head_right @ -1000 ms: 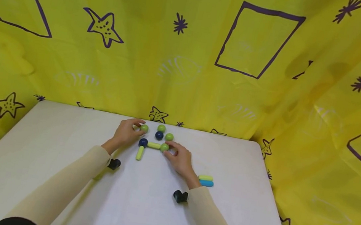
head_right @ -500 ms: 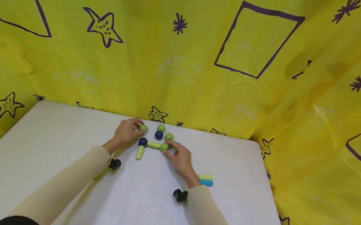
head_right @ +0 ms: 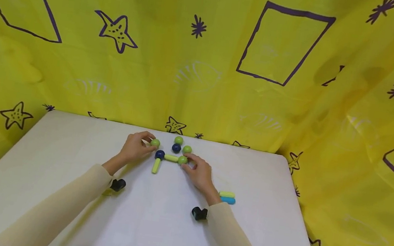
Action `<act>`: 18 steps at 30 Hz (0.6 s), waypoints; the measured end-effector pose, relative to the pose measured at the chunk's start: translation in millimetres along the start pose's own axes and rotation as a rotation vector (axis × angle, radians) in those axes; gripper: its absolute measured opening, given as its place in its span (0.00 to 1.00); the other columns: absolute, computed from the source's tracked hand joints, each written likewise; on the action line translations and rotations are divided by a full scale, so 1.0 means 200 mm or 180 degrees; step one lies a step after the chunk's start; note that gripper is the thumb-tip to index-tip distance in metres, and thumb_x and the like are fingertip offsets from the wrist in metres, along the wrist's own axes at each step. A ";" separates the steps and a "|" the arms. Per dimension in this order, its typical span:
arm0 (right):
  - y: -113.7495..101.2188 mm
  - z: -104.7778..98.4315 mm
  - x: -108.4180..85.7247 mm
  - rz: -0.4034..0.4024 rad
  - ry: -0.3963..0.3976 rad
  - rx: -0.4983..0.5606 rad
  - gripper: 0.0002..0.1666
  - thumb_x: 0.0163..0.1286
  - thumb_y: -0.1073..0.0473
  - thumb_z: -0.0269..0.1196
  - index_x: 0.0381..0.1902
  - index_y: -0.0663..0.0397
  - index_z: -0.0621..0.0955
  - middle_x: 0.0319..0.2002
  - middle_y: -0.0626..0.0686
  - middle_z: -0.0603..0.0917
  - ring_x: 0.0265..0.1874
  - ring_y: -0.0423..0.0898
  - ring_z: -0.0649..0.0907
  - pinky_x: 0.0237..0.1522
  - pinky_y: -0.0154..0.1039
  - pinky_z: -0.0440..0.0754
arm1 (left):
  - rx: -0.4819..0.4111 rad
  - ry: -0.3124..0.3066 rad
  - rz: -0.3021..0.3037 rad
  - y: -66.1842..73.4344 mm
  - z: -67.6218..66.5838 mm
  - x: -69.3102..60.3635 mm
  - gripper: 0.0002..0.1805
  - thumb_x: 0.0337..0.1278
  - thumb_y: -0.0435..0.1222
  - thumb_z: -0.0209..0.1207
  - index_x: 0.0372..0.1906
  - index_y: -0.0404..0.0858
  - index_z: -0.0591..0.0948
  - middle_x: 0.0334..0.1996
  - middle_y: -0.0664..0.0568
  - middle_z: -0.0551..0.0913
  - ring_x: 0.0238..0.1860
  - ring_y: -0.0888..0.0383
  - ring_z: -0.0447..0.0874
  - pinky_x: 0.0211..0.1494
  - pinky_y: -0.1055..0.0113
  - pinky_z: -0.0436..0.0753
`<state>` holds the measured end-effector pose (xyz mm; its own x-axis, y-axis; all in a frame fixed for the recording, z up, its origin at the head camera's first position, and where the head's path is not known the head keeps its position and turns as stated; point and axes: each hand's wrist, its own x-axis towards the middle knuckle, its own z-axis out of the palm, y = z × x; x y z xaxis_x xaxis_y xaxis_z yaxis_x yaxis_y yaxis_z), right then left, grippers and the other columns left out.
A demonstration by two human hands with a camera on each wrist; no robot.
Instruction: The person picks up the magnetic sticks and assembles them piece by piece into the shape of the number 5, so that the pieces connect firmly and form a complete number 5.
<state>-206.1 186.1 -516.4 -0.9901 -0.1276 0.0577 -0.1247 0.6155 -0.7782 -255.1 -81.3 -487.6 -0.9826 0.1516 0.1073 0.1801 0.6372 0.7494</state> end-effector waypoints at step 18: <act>-0.01 0.01 0.00 0.0022 0.0074 -0.0006 0.23 0.70 0.58 0.70 0.62 0.45 0.83 0.40 0.53 0.83 0.24 0.44 0.73 0.28 0.36 0.69 | -0.0189 -0.0139 0.0434 0.01 -0.06 -0.26 0.16 0.51 0.34 0.75 0.44 0.37 0.85 0.36 0.48 0.89 0.31 0.55 0.82 0.36 0.64 0.77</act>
<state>-206.0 183.5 -516.6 -0.9922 -0.1052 0.0670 -0.1180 0.6179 -0.7773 -204.0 -96.4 -483.5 -0.9461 0.2673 0.1830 0.3075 0.5629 0.7672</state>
